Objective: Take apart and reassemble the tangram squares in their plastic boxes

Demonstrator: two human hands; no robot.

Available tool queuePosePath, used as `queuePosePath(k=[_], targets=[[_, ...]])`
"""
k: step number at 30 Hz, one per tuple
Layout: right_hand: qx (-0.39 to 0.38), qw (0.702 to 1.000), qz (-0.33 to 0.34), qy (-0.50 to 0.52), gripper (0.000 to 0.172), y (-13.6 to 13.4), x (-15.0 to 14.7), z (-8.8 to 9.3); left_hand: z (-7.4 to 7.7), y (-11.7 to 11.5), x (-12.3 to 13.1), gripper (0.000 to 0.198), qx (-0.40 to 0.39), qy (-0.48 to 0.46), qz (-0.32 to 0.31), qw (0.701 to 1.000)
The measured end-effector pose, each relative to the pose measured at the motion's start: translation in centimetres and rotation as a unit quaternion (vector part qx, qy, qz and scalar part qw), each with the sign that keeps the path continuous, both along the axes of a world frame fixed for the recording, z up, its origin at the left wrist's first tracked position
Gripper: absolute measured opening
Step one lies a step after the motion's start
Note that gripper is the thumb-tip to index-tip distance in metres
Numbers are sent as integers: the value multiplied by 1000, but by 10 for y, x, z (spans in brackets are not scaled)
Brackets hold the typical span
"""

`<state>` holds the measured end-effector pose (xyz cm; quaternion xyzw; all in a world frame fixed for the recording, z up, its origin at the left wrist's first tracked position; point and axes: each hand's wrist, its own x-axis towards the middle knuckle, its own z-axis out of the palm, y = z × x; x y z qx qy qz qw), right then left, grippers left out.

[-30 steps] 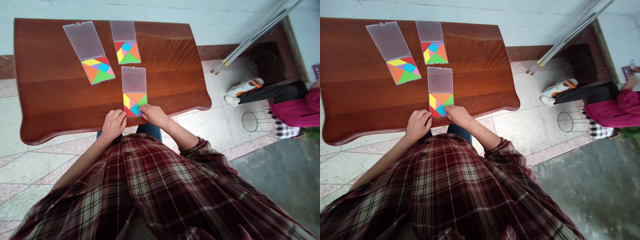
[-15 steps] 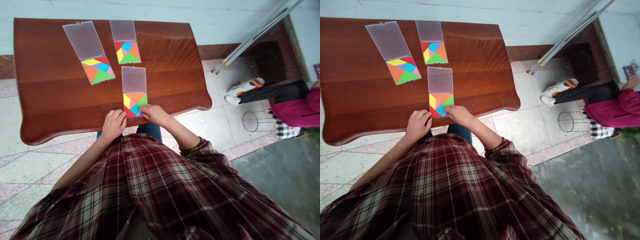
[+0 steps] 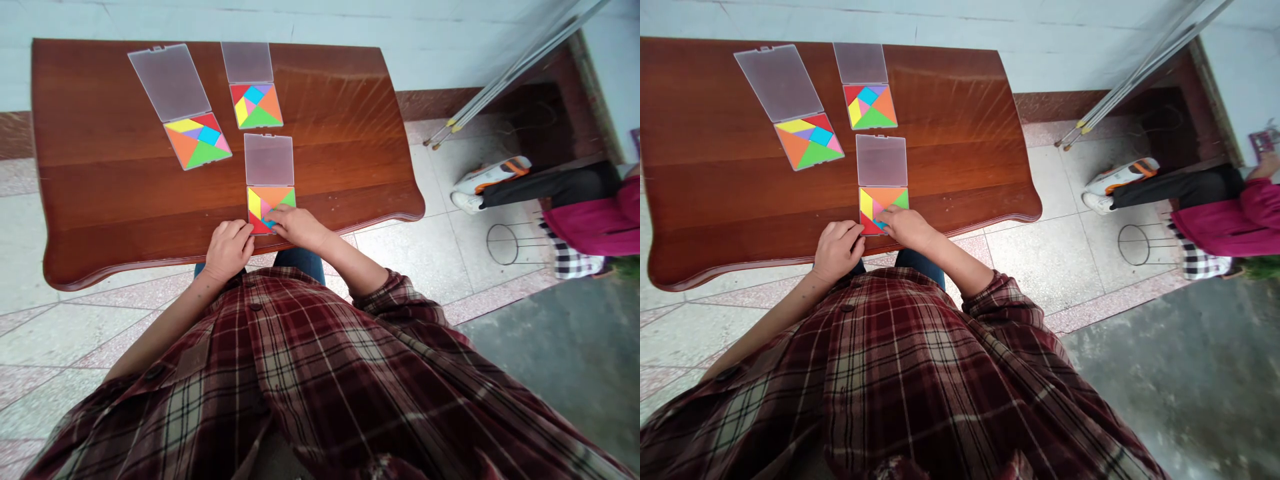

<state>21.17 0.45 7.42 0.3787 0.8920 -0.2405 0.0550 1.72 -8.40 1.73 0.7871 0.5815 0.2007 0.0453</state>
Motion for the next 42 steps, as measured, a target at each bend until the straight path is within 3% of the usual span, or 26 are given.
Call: queuePosePath(k=[22,31,42], targets=[[8,1000,-2,-10,33,2,1,-4,2,0,1,31,-12,-21,-1,1000],[16,998,-64,10,29,7,12,1,4,0,1,32,-21,-13,2,1000],[-1,999,-49,5,31,2,8,-11,4,-1,1,32,-18,-10,2,1000]])
